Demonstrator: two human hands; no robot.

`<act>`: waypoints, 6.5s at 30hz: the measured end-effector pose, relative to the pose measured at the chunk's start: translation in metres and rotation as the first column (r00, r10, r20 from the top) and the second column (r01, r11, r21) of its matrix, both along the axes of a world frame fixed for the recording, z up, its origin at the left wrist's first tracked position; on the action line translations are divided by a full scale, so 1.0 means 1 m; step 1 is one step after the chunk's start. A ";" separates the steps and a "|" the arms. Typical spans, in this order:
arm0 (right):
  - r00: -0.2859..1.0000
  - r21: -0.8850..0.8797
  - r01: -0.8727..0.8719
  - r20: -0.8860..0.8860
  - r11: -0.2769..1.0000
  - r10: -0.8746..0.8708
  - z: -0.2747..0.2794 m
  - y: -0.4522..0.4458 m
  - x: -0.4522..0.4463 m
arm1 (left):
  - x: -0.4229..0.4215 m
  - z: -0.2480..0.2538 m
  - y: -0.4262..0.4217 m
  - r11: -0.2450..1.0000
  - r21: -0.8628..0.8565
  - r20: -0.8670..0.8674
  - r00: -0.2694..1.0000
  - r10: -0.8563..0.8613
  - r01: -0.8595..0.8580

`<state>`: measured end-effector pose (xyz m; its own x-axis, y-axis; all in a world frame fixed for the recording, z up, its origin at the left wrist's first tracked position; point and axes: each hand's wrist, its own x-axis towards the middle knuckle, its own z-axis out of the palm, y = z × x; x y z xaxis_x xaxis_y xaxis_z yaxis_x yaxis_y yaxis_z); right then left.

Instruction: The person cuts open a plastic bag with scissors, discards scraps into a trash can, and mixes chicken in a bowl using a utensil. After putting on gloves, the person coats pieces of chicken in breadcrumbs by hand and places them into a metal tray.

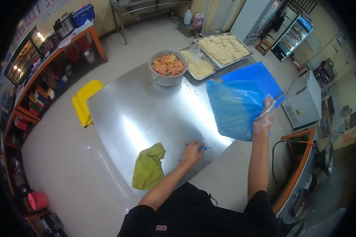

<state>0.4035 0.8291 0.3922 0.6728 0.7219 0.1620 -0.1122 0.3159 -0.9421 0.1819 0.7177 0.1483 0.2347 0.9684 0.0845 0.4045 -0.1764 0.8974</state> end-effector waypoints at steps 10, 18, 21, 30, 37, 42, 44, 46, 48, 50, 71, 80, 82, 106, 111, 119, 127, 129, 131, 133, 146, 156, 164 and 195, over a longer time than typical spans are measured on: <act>0.207 0.171 0.051 0.962 0.984 -0.178 0.054 -0.072 0.067 | 0.068 0.008 0.066 0.963 0.197 -0.248 0.960 -0.130 0.182; 0.202 0.101 0.106 0.972 0.989 -0.121 0.056 -0.111 0.069 | 0.115 -0.057 0.120 0.906 0.177 -0.556 0.799 -0.230 0.384; 0.951 -0.069 0.023 0.310 0.997 0.000 0.054 -0.105 0.026 | 0.053 -0.033 0.127 0.968 0.051 -0.542 0.821 -0.181 0.247; 0.794 -0.048 0.002 0.607 0.999 0.027 -0.097 -0.062 -0.108 | -0.264 0.059 -0.004 0.858 -0.162 0.281 0.811 0.514 -0.488; 0.782 -0.360 -0.007 0.579 0.933 0.230 -0.215 -0.083 -0.196 | -0.463 0.011 -0.263 0.458 -0.290 0.327 0.363 0.873 -0.840; 0.652 -0.178 0.128 0.757 0.976 0.053 -0.154 -0.162 -0.307 | -0.572 -0.018 -0.385 0.206 -0.497 0.269 0.076 0.960 -0.843; 0.586 -0.254 0.047 0.790 0.966 0.179 -0.147 -0.178 -0.354 | -0.620 -0.009 -0.417 0.157 -0.449 0.300 0.018 0.954 -0.879; 0.484 -0.515 0.020 0.755 0.857 0.442 -0.154 -0.188 -0.409 | -0.680 0.010 -0.432 0.146 -0.410 0.336 0.000 0.942 -0.900; 0.415 -0.651 0.042 0.701 0.758 0.580 -0.172 -0.185 -0.447 | -0.729 0.028 -0.436 0.126 -0.429 0.409 -0.067 0.910 -0.894; 0.372 -0.698 0.084 0.684 0.712 0.627 -0.213 -0.163 -0.459 | -0.774 0.035 -0.427 0.121 -0.442 0.457 -0.107 0.883 -0.889; -0.488 -0.541 -0.753 0.078 -0.375 0.869 -0.138 -0.076 -1.130 | -1.046 0.090 -0.129 0.669 -0.331 0.220 0.635 0.741 -0.666; -0.714 -0.638 -0.664 0.387 -0.390 0.583 -0.179 0.036 -1.392 | -1.226 0.113 -0.047 0.474 -0.388 0.527 0.231 0.818 -0.791; -0.650 -0.643 -0.733 0.565 -0.222 0.508 -0.196 0.072 -1.429 | -1.274 0.083 -0.014 0.523 -0.393 0.503 0.300 0.811 -0.756; 0.660 -0.600 -0.520 0.171 0.608 0.732 -0.240 0.599 -1.386 | -1.405 0.086 0.739 0.934 -0.336 0.078 0.992 -0.100 0.120; 0.871 -0.395 -0.473 -0.076 0.788 0.484 -0.264 0.662 -1.352 | -1.330 0.050 0.848 0.855 -0.390 0.130 0.940 -0.315 0.341; 0.963 -0.455 -0.174 -0.264 0.873 0.054 -0.249 0.739 -1.269 | -1.187 0.012 1.009 0.556 -0.435 0.176 0.673 -0.718 0.708; 0.787 -0.514 0.384 -0.253 0.767 -0.563 -0.215 0.752 -1.192 | -0.977 0.002 1.102 0.167 -0.454 0.350 0.348 -0.870 0.875; 0.673 -0.522 0.471 -0.308 0.711 -0.672 -0.227 0.734 -1.180 | -0.922 0.005 1.114 0.169 -0.443 0.257 0.306 -0.917 0.880; 0.604 -0.550 0.486 -0.351 0.679 -0.716 -0.260 0.704 -1.171 | -0.870 -0.006 1.116 0.159 -0.475 0.254 0.308 -0.917 0.865; 0.589 -0.640 0.542 -0.172 0.545 -0.789 -0.276 0.666 -1.167 | -0.821 -0.009 1.104 0.155 -0.520 0.285 0.342 -0.895 0.840; -0.279 -0.866 0.495 -0.090 -0.063 -0.956 -0.452 0.725 -1.372 | -0.590 -0.067 0.929 -0.397 -0.692 0.205 -0.362 -0.909 0.603; -0.780 -0.813 0.561 -0.455 -0.158 -0.431 -0.412 0.970 -1.258 | -0.442 -0.159 0.834 -0.479 -0.774 0.047 -0.716 -0.697 0.415; -0.805 -0.771 0.573 -0.469 -0.276 -0.363 -0.422 0.998 -1.169 | -0.461 -0.236 0.756 -0.640 -0.662 -0.223 -0.918 -0.328 0.389; -0.878 -0.918 0.374 -0.307 0.128 0.367 -0.360 0.803 -1.244 | -0.799 -0.467 0.538 -0.511 -0.773 -0.330 -0.927 -0.180 0.375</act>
<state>-0.8408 1.6324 0.0324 -0.3687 0.1898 -0.9099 0.4969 0.8676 -0.0203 -0.6175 1.2558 -0.3184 0.1427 -0.6085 -0.7806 -0.4677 -0.7365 0.4886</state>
